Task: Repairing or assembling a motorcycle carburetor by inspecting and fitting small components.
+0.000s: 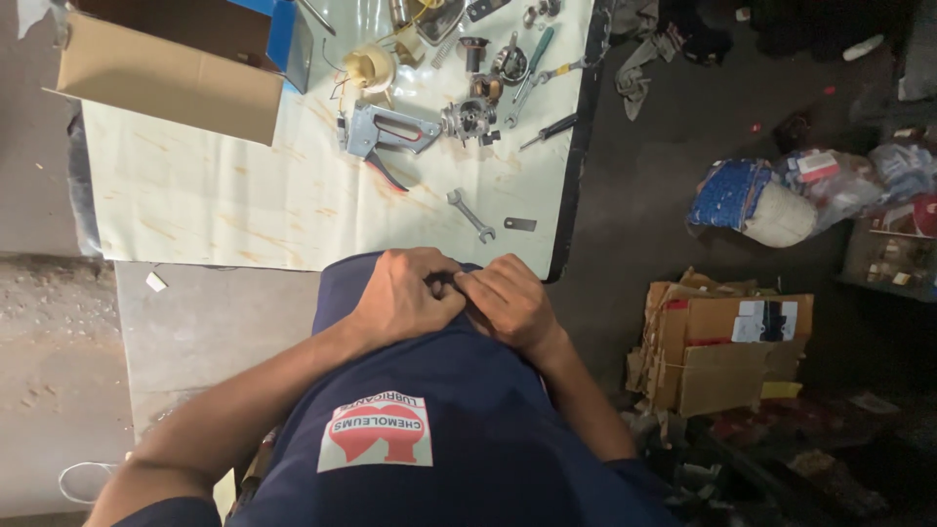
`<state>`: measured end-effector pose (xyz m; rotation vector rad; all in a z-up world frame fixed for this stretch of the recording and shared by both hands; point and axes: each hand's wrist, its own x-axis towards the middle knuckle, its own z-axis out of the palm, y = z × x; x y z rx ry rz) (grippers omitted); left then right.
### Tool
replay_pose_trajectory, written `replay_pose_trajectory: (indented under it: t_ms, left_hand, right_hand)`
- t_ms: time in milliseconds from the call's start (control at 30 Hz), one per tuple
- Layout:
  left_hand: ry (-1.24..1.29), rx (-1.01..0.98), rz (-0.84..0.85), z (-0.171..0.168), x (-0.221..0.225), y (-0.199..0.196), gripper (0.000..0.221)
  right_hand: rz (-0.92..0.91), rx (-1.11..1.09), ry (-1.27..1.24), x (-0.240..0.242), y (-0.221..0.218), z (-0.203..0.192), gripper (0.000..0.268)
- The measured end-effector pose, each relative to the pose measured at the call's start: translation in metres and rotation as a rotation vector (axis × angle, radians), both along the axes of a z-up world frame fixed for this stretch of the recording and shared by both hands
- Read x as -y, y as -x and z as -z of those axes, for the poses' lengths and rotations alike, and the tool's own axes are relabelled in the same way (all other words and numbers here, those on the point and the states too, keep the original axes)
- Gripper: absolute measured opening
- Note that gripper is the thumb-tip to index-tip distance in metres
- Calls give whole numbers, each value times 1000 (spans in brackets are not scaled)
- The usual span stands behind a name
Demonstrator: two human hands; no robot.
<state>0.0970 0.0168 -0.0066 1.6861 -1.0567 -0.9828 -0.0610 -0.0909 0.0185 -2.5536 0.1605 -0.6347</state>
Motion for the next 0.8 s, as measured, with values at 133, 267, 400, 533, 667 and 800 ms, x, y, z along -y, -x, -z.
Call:
replay_pose_trajectory:
  t_ms: [133, 267, 400, 533, 667, 800]
  left_hand:
    - [20, -76, 70, 2, 3, -14, 22]
    - [35, -171, 137, 7, 5, -17, 22]
    - [54, -209, 95, 8, 6, -15, 20]
    - [157, -253, 77, 14, 9, -17, 19]
    - [367, -286, 104, 21, 15, -19, 18]
    - [137, -668, 141, 27, 16, -17, 27]
  right_hand:
    - [34, 52, -66, 1, 6, 12, 28]
    - [276, -23, -304, -8, 10, 15, 25]
    - [402, -39, -509, -11, 11, 19, 24]
    - [493, -62, -910, -12, 25, 52, 24]
    - [327, -16, -1493, -3, 29, 68, 27]
    - [206, -43, -1683, -1, 23, 74, 32]
